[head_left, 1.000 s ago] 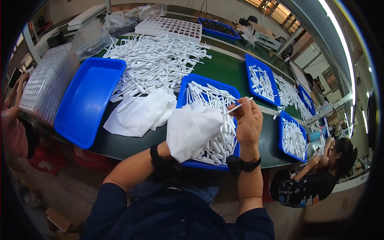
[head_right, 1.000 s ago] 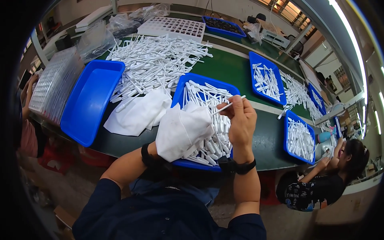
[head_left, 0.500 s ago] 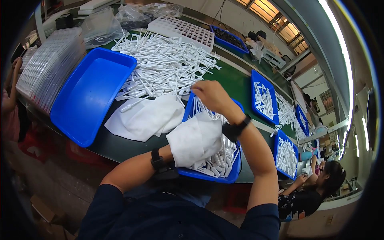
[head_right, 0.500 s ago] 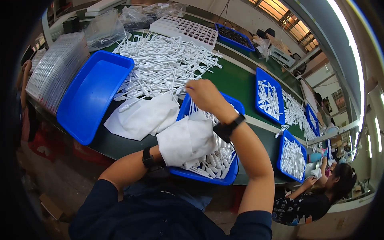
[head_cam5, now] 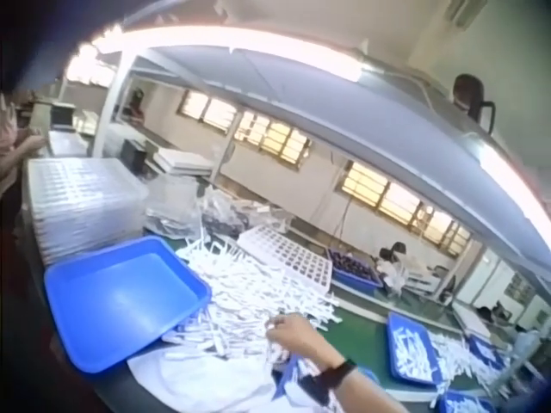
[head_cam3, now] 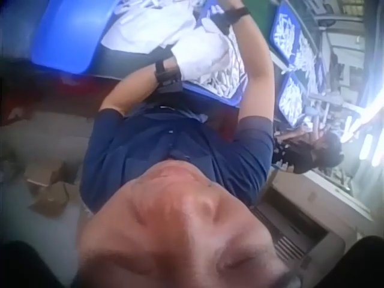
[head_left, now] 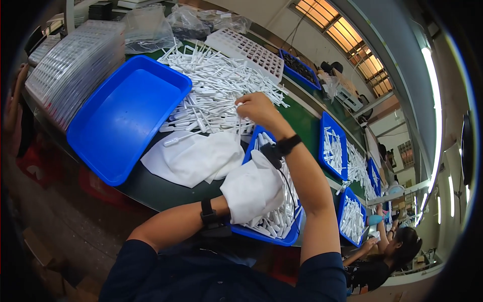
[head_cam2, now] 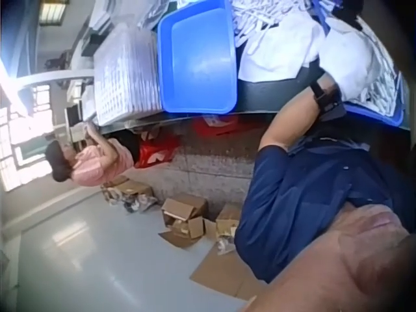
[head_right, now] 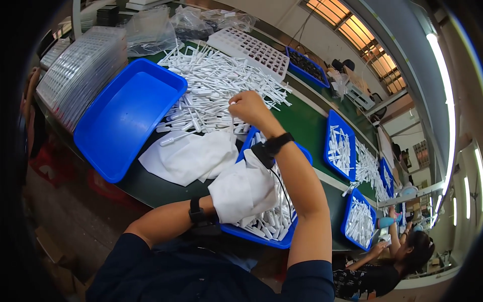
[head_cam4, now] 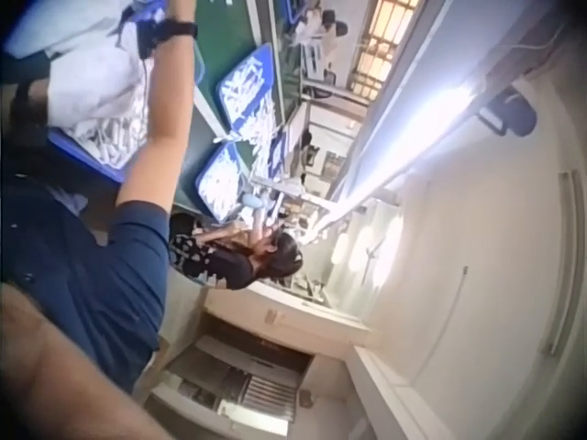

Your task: The person picks up a plastic swab from a blue tray, wipes it with a cloth, and places it back into the tray, repeating this process for several swabs.

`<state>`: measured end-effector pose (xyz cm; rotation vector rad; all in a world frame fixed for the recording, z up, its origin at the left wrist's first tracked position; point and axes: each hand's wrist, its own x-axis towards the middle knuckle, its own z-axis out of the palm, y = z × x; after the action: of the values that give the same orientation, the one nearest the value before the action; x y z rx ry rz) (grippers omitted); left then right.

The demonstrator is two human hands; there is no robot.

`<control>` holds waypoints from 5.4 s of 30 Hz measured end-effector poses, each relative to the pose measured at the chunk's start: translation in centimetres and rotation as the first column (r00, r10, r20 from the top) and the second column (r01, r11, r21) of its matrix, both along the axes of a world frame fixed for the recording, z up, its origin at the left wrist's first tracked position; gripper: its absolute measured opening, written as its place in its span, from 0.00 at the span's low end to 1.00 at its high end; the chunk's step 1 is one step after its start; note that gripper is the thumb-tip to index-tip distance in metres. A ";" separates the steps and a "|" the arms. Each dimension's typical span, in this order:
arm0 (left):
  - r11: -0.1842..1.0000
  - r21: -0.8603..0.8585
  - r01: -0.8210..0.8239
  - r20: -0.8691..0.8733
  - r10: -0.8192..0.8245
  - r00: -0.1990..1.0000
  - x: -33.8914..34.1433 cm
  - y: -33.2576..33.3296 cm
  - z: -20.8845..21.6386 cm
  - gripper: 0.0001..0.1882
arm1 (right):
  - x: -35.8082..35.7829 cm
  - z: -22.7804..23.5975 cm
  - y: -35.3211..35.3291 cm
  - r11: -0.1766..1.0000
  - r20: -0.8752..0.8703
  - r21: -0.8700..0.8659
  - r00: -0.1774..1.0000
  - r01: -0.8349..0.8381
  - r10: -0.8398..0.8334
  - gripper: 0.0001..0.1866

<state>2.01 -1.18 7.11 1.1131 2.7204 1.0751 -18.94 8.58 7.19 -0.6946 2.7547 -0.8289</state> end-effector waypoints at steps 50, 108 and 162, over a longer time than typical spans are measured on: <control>0.897 0.441 0.031 -0.263 0.096 0.960 -2.6 4.5 2.9 0.22 | 17.9 -4.8 20.4 0.232 0.343 -0.889 0.910 0.394 -0.231 0.13; 0.921 0.390 -0.010 -0.129 0.066 0.989 2.1 4.1 1.2 0.20 | 25.7 0.8 13.3 0.361 0.109 -0.886 0.888 0.290 -0.447 0.13; 0.874 0.394 0.284 -0.108 -0.263 0.959 -1.8 1.3 1.6 0.48 | 19.4 -1.7 18.8 0.350 0.209 -0.876 0.916 0.331 -0.341 0.11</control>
<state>0.22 0.15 8.72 1.5401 2.3238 1.6219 0.43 27.37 5.54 -0.1771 2.2397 -2.5050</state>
